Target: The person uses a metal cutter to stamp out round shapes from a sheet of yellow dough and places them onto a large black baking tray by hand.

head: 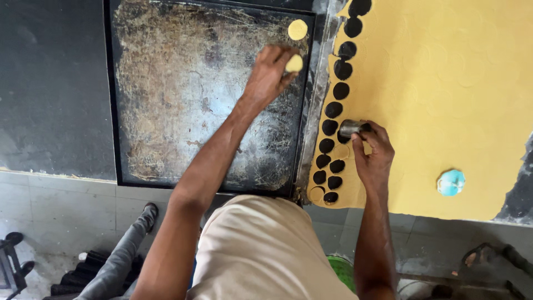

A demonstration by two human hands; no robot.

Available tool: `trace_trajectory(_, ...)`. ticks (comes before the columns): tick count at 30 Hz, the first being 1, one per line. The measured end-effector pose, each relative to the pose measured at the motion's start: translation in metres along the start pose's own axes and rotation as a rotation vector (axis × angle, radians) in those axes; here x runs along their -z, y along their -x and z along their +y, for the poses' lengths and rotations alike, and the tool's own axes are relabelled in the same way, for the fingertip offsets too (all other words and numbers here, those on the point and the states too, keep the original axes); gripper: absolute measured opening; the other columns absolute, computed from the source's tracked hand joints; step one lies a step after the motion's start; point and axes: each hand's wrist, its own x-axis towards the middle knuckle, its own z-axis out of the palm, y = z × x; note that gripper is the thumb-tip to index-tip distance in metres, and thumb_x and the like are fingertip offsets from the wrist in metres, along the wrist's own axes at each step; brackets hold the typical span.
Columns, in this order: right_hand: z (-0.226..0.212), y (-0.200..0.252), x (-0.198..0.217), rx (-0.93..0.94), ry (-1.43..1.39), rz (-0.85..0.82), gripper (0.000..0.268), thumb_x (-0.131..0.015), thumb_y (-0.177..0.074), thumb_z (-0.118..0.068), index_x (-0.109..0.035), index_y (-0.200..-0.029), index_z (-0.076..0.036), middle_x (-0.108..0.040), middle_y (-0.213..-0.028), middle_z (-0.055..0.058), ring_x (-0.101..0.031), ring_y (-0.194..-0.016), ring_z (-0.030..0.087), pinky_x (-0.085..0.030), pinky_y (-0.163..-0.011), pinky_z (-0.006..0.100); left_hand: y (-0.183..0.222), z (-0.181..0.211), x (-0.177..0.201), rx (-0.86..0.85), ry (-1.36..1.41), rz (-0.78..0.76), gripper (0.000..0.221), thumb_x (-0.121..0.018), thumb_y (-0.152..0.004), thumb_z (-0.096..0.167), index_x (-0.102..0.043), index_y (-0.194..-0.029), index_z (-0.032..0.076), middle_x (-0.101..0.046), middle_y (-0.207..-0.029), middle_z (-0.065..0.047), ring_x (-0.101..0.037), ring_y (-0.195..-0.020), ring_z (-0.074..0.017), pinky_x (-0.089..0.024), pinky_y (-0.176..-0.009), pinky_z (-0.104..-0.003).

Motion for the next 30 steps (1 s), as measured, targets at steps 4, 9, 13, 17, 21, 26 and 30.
trace_trajectory(4,-0.012,0.005,0.013,0.039,0.096,-0.027,0.013,-0.075,-0.097,0.000,-0.066,-0.105,0.004,-0.065,-0.133,0.020,-0.070,-0.120,0.034,-0.060,-0.092,0.039,-0.005,-0.001,-0.007,0.087,0.049,-0.003,0.058,-0.090,-0.086,0.023,-0.067,-0.134,0.003,-0.062,-0.129,-0.015,-0.056,-0.117,-0.0289,-0.052,-0.103,-0.041)
trace_trajectory(9,-0.019,0.001,0.020,-0.025,0.155,-0.062,0.015,-0.068,-0.101,0.006,-0.069,-0.116,0.003,-0.060,-0.142,0.020,-0.068,-0.120,0.034,-0.058,-0.096,0.041,-0.005,-0.001,0.002,0.092,0.107,-0.016,0.067,-0.092,-0.080,0.029,-0.066,-0.136,0.003,-0.060,-0.130,-0.015,-0.053,-0.118,-0.0291,-0.049,-0.105,-0.045)
trace_trajectory(13,-0.019,-0.004,0.021,0.075,0.325,-0.056,0.020,-0.064,-0.100,0.009,-0.071,-0.117,0.002,-0.056,-0.146,0.020,-0.063,-0.127,0.039,-0.057,-0.100,0.041,0.011,0.012,0.005,-0.004,-0.148,-0.034,0.066,-0.075,-0.101,0.047,-0.059,-0.150,0.006,-0.047,-0.159,-0.013,-0.035,-0.145,-0.0388,-0.034,-0.113,-0.059)
trace_trajectory(17,-0.020,-0.010,0.010,0.195,0.532,-0.140,0.026,-0.061,-0.095,0.011,-0.073,-0.116,0.002,-0.055,-0.145,0.018,-0.064,-0.127,0.039,-0.057,-0.103,0.040,0.025,0.024,0.009,-0.069,-0.432,-0.035,0.069,-0.053,-0.107,0.065,-0.047,-0.159,0.019,-0.019,-0.171,-0.006,-0.010,-0.154,-0.0434,-0.018,-0.118,-0.069)
trace_trajectory(21,-0.015,-0.009,0.007,0.283,0.549,-0.174,0.019,-0.060,-0.098,0.007,-0.072,-0.113,0.004,-0.055,-0.143,0.017,-0.065,-0.125,0.038,-0.059,-0.104,0.040,0.032,0.020,0.021,0.078,-0.204,-0.145,0.075,-0.053,-0.110,0.062,-0.034,-0.167,0.016,-0.013,-0.170,-0.017,-0.013,-0.155,-0.0472,-0.015,-0.122,-0.072)
trace_trajectory(26,0.000,-0.034,-0.009,0.213,0.516,-0.256,0.019,-0.058,-0.102,0.008,-0.074,-0.105,-0.001,-0.062,-0.140,0.020,-0.068,-0.118,0.035,-0.059,-0.092,0.036,0.051,0.021,0.046,0.178,0.180,-0.052,0.070,-0.064,-0.108,0.044,-0.036,-0.162,0.010,-0.028,-0.170,-0.017,-0.037,-0.153,-0.0383,-0.029,-0.126,-0.058)
trace_trajectory(30,0.009,-0.055,0.013,-0.018,0.305,-0.399,0.023,-0.079,-0.098,-0.019,-0.075,-0.108,0.000,-0.073,-0.111,0.018,-0.072,-0.093,0.029,-0.059,-0.081,0.039,0.062,0.027,0.054,0.213,0.196,-0.007,0.055,-0.069,-0.106,0.025,-0.048,-0.153,0.007,-0.044,-0.158,-0.019,-0.046,-0.143,-0.0407,-0.041,-0.120,-0.051)
